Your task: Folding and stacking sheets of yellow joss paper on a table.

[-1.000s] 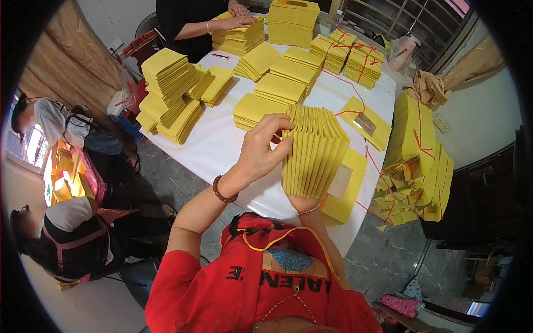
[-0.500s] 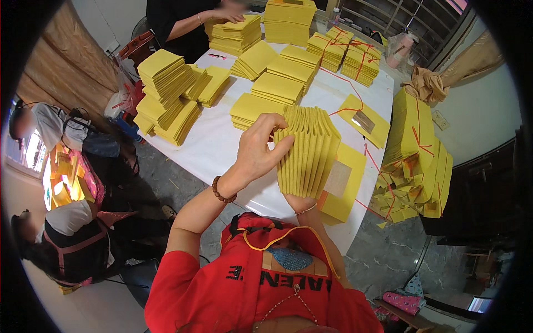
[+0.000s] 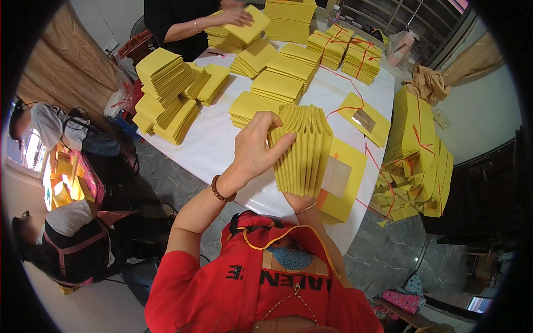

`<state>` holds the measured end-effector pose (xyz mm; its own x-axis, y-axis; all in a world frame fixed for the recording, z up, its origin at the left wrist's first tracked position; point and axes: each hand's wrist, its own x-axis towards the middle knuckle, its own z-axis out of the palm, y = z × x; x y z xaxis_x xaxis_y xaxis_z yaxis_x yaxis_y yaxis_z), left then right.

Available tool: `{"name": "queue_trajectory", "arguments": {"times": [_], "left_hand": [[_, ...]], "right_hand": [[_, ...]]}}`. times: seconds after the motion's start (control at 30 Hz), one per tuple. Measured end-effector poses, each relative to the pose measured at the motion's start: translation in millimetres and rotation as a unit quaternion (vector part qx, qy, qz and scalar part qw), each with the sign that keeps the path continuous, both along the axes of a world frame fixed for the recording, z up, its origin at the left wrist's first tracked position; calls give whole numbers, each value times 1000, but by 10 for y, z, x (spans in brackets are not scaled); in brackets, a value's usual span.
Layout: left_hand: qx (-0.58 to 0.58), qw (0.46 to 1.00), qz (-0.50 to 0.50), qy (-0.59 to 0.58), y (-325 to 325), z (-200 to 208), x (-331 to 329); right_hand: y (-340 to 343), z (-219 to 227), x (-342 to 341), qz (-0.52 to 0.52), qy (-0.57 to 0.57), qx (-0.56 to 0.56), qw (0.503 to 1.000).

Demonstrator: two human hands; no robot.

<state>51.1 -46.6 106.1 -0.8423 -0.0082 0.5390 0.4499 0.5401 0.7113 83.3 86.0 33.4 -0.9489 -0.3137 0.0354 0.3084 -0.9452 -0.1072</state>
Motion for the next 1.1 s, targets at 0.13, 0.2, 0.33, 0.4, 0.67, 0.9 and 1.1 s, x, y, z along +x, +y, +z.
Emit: {"name": "queue_trajectory", "arguments": {"times": [0.13,0.2,0.33,0.4,0.67,0.9,1.1], "left_hand": [[-49,999,4,-8,-2,80,40],[-63,998,13,-21,-3,57,31],[-73,997,13,-26,-7,29,29],[-73,997,6,-11,-17,17,29],[-65,998,9,-14,-21,10,35],[-66,997,7,-30,-25,29,46],[-65,998,12,-24,-47,10,53]], "right_hand": [[24,-92,-18,-12,-14,21,1000],[23,-171,-32,-21,-14,38,999],[9,-191,-14,-12,-33,20,999],[1,-188,-14,-7,-36,17,999],[-18,-268,-29,-20,-16,36,999],[-3,-226,-17,-4,-29,7,1000],[-24,-226,-8,-8,-28,16,999]]}}
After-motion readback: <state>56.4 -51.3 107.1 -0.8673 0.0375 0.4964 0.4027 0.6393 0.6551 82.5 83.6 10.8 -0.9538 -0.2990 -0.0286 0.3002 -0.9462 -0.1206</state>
